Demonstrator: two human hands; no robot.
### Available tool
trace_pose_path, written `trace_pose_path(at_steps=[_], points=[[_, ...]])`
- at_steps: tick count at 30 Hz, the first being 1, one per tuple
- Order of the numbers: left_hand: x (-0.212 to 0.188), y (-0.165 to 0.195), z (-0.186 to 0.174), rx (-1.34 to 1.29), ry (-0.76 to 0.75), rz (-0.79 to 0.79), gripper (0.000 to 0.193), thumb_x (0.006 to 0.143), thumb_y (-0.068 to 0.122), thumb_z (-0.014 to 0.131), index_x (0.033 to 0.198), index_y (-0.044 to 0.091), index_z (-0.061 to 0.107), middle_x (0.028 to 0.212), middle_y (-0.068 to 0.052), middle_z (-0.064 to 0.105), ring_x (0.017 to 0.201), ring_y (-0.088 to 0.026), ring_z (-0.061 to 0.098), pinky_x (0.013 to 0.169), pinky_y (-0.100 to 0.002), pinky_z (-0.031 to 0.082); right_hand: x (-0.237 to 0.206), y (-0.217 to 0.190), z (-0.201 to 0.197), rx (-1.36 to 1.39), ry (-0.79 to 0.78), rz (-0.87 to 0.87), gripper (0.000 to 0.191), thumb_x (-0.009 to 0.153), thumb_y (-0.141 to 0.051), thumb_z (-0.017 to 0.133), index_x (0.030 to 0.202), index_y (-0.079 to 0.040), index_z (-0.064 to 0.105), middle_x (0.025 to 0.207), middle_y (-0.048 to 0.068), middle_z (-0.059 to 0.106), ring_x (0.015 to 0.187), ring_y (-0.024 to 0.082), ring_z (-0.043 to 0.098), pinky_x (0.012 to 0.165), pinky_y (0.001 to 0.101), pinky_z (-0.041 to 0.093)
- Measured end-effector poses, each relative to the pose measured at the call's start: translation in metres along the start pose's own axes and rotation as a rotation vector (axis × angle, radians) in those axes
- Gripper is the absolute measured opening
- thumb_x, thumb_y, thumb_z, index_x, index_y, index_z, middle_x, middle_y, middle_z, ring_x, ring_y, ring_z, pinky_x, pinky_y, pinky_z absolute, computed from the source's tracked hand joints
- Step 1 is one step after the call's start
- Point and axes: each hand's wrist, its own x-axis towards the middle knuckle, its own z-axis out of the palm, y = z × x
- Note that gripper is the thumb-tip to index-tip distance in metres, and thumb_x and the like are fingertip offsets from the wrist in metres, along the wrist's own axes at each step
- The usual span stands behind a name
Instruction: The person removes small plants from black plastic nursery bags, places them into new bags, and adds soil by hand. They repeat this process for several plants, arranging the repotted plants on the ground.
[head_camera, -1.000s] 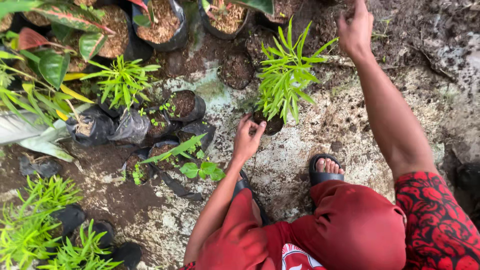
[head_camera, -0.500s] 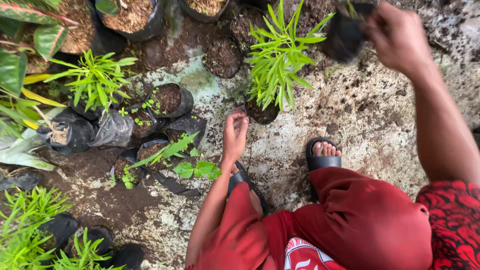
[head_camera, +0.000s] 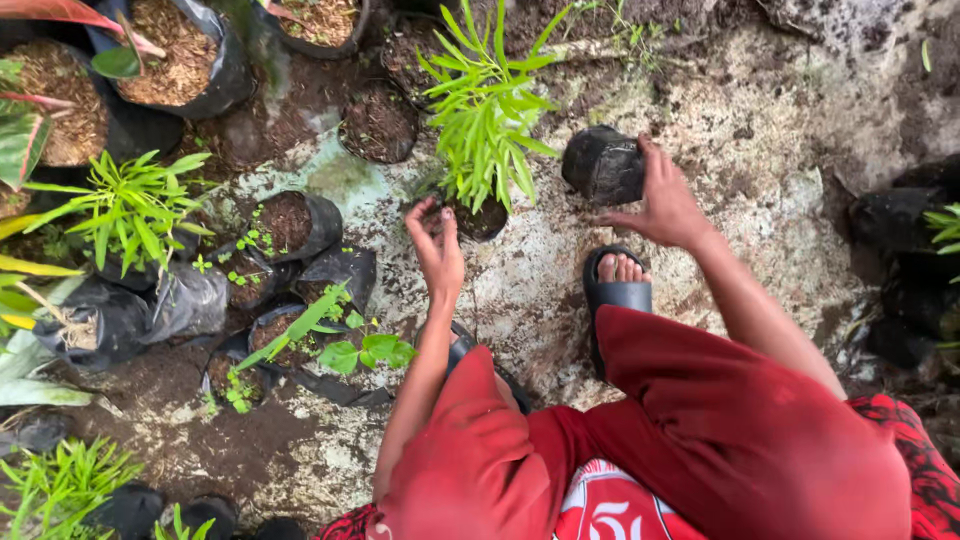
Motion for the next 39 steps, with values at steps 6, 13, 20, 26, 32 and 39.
trace_pose_path(at_steps=[6,13,20,26,32,39], points=[[-0.002,0.005,0.005,-0.007,-0.049,-0.011,0.046,0.105,0.024,0.065,0.140,0.005,0.043,0.132,-0.010,0.059,0.115,-0.018,0.062,0.097,-0.032,0.055,-0.002,-0.022,0.030,0.206,0.234,0.134,0.119,0.063,-0.038,0.093,0.159,-0.008,0.030,0.149,0.030,0.035,0.126,0.049,0.053,0.103,0.0541,0.052],[-0.020,0.000,-0.018,0.123,-0.011,-0.031,0.046,0.103,0.026,0.062,0.139,0.004,0.041,0.144,-0.011,0.051,0.117,-0.020,0.060,0.091,-0.034,0.055,0.017,-0.038,-0.015,0.128,-0.033,-0.313,0.113,0.058,-0.038,0.099,0.149,-0.009,0.039,0.131,0.026,0.044,0.125,0.050,0.046,0.106,0.0585,0.041],[-0.020,-0.002,-0.024,0.205,-0.064,-0.094,0.047,0.104,0.026,0.061,0.141,0.005,0.041,0.144,-0.012,0.051,0.119,-0.021,0.059,0.095,-0.034,0.054,0.164,0.002,-0.086,0.372,0.397,0.097,0.098,0.097,-0.066,0.075,0.158,-0.002,0.031,0.163,0.030,0.023,0.154,0.045,0.019,0.126,0.0609,0.025],[-0.009,0.013,-0.015,0.267,-0.069,-0.077,0.048,0.102,0.026,0.062,0.139,0.003,0.042,0.143,-0.014,0.051,0.114,-0.021,0.059,0.092,-0.035,0.055,0.193,-0.044,-0.096,0.251,0.478,0.167,0.113,0.084,-0.069,0.083,0.162,-0.015,0.021,0.163,0.032,0.009,0.149,0.053,0.005,0.120,0.0672,0.007],[-0.008,0.012,-0.010,0.279,-0.028,-0.067,0.045,0.102,0.023,0.059,0.139,0.003,0.041,0.140,-0.012,0.051,0.115,-0.020,0.060,0.091,-0.033,0.057,0.189,-0.046,-0.076,0.080,0.528,-0.379,0.033,0.093,-0.004,0.068,0.126,-0.006,0.069,0.144,0.017,0.058,0.140,0.037,0.050,0.120,0.0466,0.044],[-0.009,-0.008,-0.016,0.258,-0.010,-0.047,0.042,0.105,0.021,0.056,0.141,0.004,0.043,0.141,-0.011,0.050,0.113,-0.018,0.057,0.090,-0.031,0.054,0.148,0.028,-0.079,0.529,0.505,-0.156,0.027,0.097,0.000,0.058,0.124,-0.002,0.063,0.140,0.016,0.057,0.131,0.032,0.056,0.113,0.0450,0.050]])
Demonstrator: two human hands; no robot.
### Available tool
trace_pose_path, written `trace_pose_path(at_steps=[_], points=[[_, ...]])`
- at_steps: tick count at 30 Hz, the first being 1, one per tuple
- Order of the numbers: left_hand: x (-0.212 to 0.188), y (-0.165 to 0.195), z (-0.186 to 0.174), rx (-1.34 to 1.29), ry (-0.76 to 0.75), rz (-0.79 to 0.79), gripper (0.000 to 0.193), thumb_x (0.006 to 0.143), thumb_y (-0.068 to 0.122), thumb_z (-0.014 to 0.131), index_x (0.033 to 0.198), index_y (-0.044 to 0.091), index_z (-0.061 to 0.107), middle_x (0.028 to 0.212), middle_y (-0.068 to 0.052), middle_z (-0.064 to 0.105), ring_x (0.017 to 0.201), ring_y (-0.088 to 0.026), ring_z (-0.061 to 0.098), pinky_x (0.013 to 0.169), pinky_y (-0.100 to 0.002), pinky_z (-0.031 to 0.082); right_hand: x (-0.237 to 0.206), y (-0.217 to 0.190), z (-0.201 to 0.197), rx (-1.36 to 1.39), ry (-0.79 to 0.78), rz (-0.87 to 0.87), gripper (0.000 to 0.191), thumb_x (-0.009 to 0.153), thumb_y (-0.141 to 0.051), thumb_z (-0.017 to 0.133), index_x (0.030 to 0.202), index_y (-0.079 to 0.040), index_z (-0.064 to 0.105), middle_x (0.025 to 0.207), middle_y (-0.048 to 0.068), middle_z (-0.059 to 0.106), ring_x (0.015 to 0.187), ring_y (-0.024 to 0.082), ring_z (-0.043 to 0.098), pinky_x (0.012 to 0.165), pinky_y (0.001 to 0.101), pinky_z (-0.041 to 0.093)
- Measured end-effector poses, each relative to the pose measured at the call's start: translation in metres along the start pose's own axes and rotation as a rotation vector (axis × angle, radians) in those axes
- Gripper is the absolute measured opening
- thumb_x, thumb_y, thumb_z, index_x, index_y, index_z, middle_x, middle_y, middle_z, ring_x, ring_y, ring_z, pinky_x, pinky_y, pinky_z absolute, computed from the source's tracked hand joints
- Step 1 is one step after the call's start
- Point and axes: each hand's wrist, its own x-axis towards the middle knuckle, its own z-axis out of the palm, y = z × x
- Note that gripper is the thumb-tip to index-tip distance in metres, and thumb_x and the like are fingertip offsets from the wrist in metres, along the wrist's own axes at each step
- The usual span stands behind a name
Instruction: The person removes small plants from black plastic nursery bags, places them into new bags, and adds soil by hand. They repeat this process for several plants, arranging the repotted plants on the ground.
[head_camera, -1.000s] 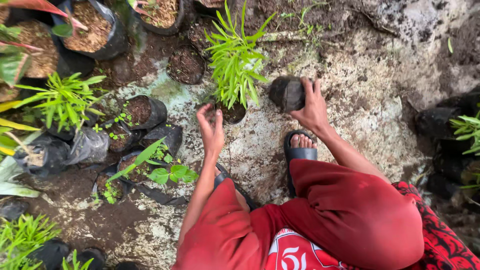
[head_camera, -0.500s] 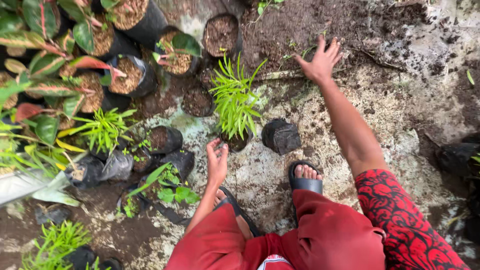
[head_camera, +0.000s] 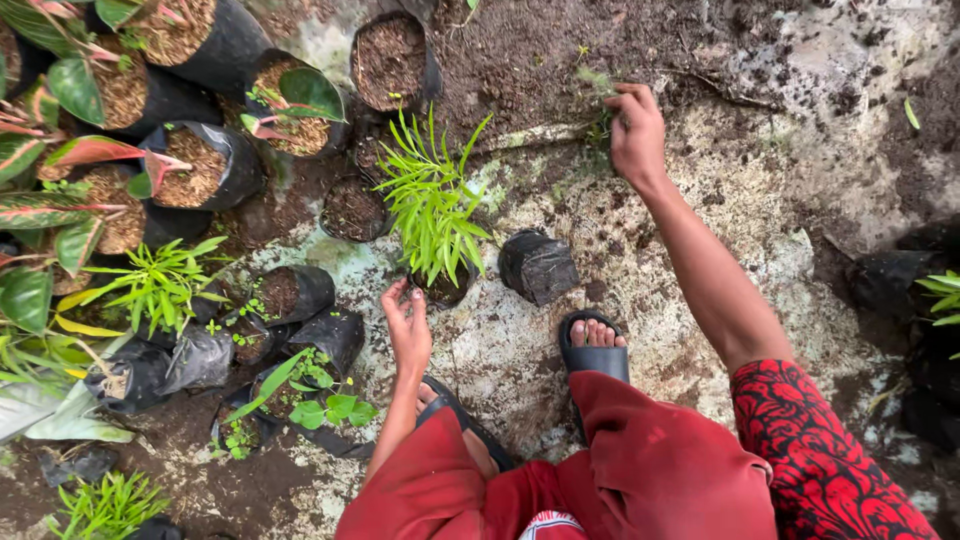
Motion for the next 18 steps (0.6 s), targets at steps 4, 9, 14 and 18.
trace_pose_path(at_steps=[4,9,14,18], points=[[0.002,-0.002,0.007,-0.074,0.004,0.008,0.039,0.106,0.020,0.057,0.139,0.003,0.044,0.136,-0.012,0.053,0.112,-0.017,0.057,0.090,-0.032,0.054,-0.021,-0.001,0.007,-0.302,0.010,-0.169,0.057,0.084,-0.014,0.071,0.138,0.000,0.064,0.145,0.030,0.049,0.134,0.049,0.046,0.106,0.0595,0.041],[0.004,0.015,0.007,-0.075,0.029,0.034,0.041,0.103,0.017,0.059,0.138,0.003,0.040,0.139,-0.011,0.052,0.113,-0.018,0.057,0.090,-0.032,0.053,-0.020,0.003,0.022,-0.301,-0.149,-0.187,0.031,0.104,0.000,0.056,0.129,-0.011,0.072,0.154,0.018,0.054,0.137,0.042,0.050,0.103,0.0478,0.050],[0.005,0.024,-0.005,-0.041,0.039,0.052,0.042,0.104,0.017,0.057,0.141,0.004,0.041,0.139,-0.011,0.052,0.116,-0.019,0.057,0.093,-0.033,0.050,0.014,-0.006,-0.005,-0.091,-0.324,-0.026,0.030,0.102,-0.002,0.056,0.120,-0.017,0.075,0.137,0.012,0.072,0.122,0.029,0.073,0.104,0.0354,0.054],[0.004,0.012,0.000,-0.071,0.047,0.013,0.040,0.105,0.019,0.056,0.139,0.004,0.042,0.140,-0.009,0.053,0.117,-0.018,0.057,0.093,-0.032,0.049,0.047,-0.024,0.007,-0.301,-0.220,0.106,0.028,0.099,-0.007,0.060,0.122,-0.013,0.075,0.136,0.016,0.070,0.109,0.033,0.076,0.092,0.0435,0.063]])
